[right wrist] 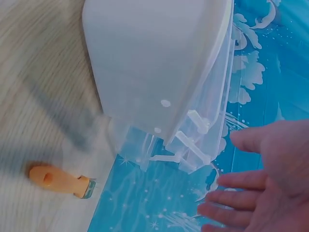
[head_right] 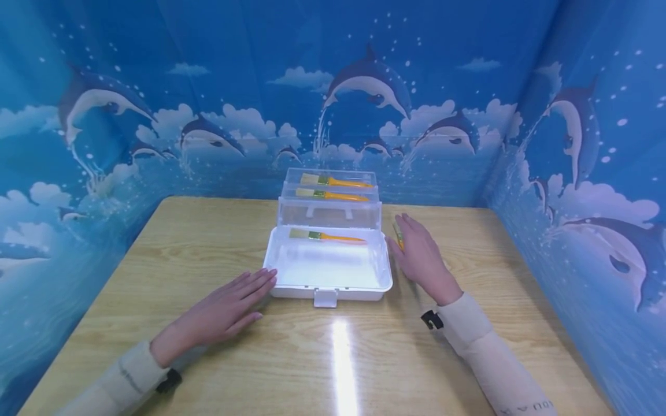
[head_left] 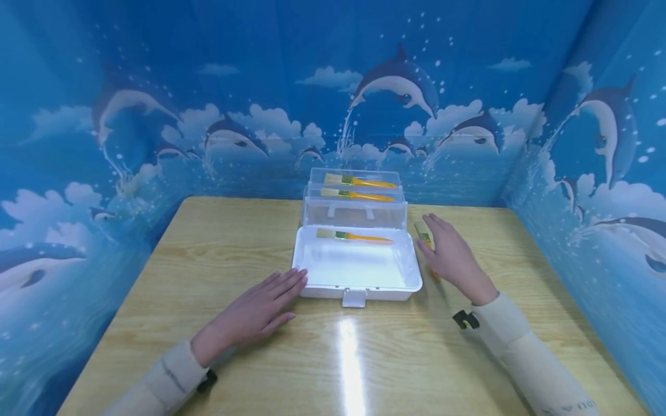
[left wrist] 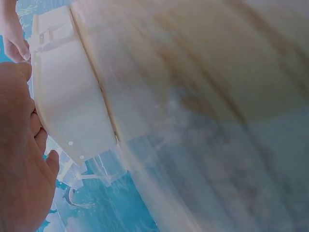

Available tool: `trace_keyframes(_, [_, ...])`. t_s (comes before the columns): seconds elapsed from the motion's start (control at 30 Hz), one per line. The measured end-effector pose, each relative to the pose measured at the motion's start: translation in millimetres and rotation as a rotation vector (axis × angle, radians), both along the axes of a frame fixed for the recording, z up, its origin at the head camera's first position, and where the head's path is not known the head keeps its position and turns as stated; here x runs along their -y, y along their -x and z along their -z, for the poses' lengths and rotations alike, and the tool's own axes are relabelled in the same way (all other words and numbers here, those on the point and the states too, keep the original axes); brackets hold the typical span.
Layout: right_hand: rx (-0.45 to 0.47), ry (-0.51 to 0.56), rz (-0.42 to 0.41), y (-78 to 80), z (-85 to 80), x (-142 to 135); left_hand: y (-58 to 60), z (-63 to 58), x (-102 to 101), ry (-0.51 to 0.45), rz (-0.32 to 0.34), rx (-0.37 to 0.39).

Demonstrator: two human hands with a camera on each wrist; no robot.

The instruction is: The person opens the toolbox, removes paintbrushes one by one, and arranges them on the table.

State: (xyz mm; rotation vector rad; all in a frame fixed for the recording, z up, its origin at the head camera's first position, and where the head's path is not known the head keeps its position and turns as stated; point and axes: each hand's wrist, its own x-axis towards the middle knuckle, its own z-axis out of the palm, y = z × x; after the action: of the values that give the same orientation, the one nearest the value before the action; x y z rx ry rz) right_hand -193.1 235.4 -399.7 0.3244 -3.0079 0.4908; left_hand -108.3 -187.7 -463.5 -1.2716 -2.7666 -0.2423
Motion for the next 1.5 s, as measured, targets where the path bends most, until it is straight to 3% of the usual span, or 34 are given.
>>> trace_keyframes(0.27, [-0.077,0.05,-0.129,2.7,-5.5,8.1,-0.2,0.1,-0.6,-0.004,-0.001,0.0])
trace_keyframes(0.67, [-0.073,0.044,-0.25,10.7,-15.9,29.4,-0.8,-2.4,0.2,0.022,-0.005,0.017])
trace_keyframes(1.17, [0.05,0.021,-0.331,35.5,-27.5,53.3,1.1,-5.7,0.4,0.034,-0.006,0.049])
trace_keyframes(1.5, [0.149,-0.099,-0.374,49.0,-34.2,68.9,1.6,-4.3,0.8,0.029,-0.003,0.041])
